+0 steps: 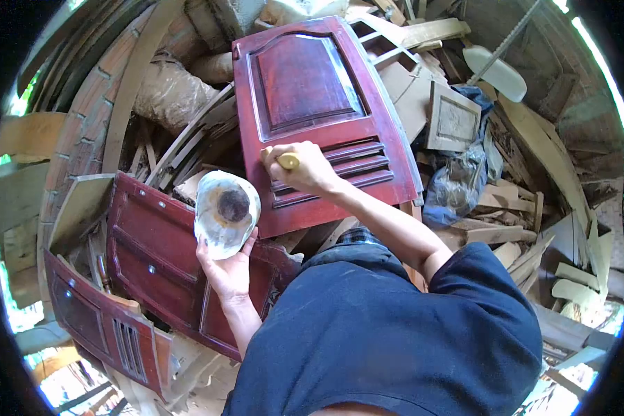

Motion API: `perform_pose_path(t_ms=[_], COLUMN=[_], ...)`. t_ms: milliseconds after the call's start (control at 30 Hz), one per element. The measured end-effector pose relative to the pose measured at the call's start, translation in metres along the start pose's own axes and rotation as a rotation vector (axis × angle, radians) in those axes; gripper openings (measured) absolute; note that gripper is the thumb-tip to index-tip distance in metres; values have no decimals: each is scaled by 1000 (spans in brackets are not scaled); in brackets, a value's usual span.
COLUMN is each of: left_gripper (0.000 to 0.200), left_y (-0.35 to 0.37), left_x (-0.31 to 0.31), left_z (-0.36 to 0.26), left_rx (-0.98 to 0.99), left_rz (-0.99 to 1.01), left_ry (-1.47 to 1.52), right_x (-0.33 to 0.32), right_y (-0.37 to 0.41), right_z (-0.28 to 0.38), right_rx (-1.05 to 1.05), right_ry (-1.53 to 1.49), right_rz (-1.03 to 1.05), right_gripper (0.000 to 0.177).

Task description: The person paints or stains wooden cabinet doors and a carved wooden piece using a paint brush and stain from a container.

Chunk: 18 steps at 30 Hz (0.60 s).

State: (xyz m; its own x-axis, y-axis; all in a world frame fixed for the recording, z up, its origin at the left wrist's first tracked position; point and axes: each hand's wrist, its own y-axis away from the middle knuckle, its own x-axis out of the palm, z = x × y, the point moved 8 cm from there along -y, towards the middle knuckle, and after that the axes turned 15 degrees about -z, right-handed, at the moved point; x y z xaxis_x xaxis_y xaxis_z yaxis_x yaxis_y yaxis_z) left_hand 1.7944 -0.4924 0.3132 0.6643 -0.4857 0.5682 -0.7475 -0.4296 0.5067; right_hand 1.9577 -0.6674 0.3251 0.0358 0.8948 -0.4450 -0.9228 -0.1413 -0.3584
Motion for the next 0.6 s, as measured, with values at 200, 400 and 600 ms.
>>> perform_pose_path(t_ms=[200,400,600], left_gripper=[66,64,65], left_y=[11,15,11], left_x=[-10,-21,-27], left_z=[15,7,0], left_rx=[-57,-38,-20], left_rz=[25,-23,-19], left_ry=[19,-21,12], right_x=[-99,-213,-99], right_y=[36,56,75], right_z=[-71,-90,-14], right_rx=[408,319,94], right_ry=[-39,282,113], right_rz=[-92,-326,-147], right_gripper=[22,14,19])
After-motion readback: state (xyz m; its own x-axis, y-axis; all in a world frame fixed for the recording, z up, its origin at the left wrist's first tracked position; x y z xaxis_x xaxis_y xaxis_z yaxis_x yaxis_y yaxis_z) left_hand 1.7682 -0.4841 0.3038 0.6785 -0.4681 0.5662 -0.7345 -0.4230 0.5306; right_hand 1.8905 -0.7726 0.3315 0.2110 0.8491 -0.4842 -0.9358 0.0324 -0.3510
